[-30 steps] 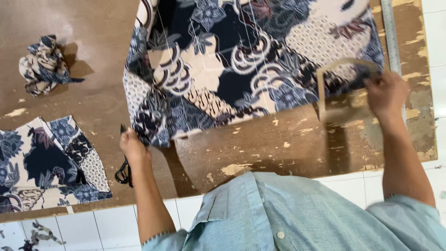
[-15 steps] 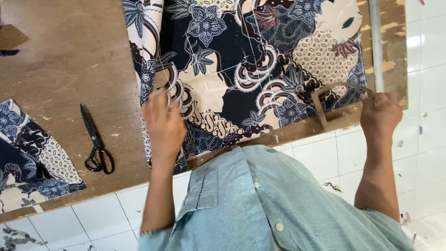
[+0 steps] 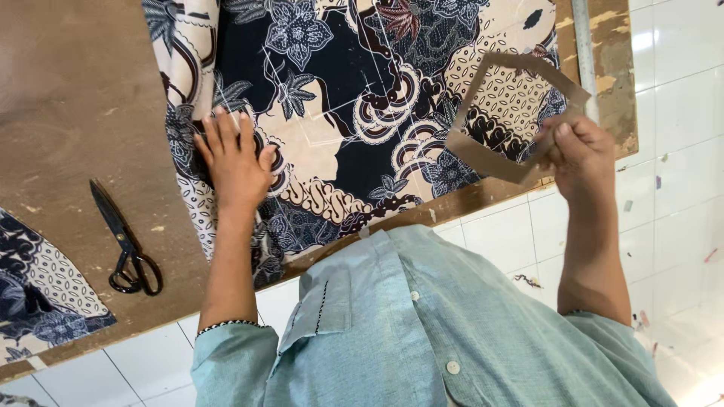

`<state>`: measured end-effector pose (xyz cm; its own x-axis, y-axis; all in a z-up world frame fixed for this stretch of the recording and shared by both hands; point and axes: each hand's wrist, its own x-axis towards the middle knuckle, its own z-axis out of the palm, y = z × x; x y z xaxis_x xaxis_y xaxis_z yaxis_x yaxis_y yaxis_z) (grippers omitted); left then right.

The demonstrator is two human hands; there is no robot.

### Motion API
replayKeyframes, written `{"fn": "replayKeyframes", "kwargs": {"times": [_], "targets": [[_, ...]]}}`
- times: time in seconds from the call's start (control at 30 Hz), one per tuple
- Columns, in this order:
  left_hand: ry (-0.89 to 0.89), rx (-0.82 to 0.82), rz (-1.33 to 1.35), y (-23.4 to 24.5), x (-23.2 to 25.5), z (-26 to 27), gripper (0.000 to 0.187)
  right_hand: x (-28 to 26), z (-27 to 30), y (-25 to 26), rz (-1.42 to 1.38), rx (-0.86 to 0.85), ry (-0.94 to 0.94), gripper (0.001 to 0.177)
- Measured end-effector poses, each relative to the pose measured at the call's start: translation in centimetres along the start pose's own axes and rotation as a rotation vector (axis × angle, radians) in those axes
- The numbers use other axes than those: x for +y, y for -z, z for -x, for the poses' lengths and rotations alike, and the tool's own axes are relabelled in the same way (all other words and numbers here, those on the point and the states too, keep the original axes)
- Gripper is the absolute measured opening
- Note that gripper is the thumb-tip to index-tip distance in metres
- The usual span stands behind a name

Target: The person places a cardboard template on a patterned fabric, traces its outline with chalk, and then uses scissors to cut the fabric along the marked lines. The cut piece is separated from the main roll.

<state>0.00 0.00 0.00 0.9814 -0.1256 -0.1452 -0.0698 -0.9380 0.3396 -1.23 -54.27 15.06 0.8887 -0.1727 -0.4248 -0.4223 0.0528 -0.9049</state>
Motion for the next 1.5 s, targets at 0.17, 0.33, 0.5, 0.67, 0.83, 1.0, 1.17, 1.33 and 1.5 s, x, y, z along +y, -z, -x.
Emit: {"fn": "replayKeyframes", "kwargs": {"times": [0.17,0.33,0.5,0.67,0.83,1.0,1.17,1.33,1.5], "targets": [[0.006,-0.042,0.066,0.9,-1.3,0.5,0.070,0.2,-2.9,-4.1,-0.197,-0.213,-0.092,0.018],[0.005,0.044,0.108,1.8,2.2,-0.1,0.061,0.9,-8.2,-10.2,-0.261,-0.488,-0.142,0.015],[0.181,-0.146,0.915,0.5,8.1,-2.6,0.033,2.6,-13.7,-17.1,-0.219,-0.623,-0.187,0.016],[0.324,-0.113,1.124,-1.2,9.5,-4.5,0.014,5.0,-16.5,-20.8,-0.087,-0.492,-0.239,0.018],[0.446,-0.036,0.864,-1.2,8.8,-5.4,0.010,6.9,-16.1,-20.9,0.468,-0.368,0.185,0.019],[0.456,-0.032,0.799,-0.3,8.9,-6.0,0.008,7.3,-13.6,-19.7,0.902,-0.409,0.752,0.021],[0.387,0.013,0.699,0.1,8.9,-5.9,0.009,7.2,-12.0,-19.5,1.144,-0.501,0.806,0.028],[0.377,-0.033,0.587,0.2,8.9,-5.8,0.013,7.0,-12.0,-19.6,1.174,-0.501,0.860,0.025],[0.326,0.039,0.491,-0.2,9.0,-5.8,0.020,7.3,-11.8,-19.6,1.131,-0.495,0.857,0.023]]}}
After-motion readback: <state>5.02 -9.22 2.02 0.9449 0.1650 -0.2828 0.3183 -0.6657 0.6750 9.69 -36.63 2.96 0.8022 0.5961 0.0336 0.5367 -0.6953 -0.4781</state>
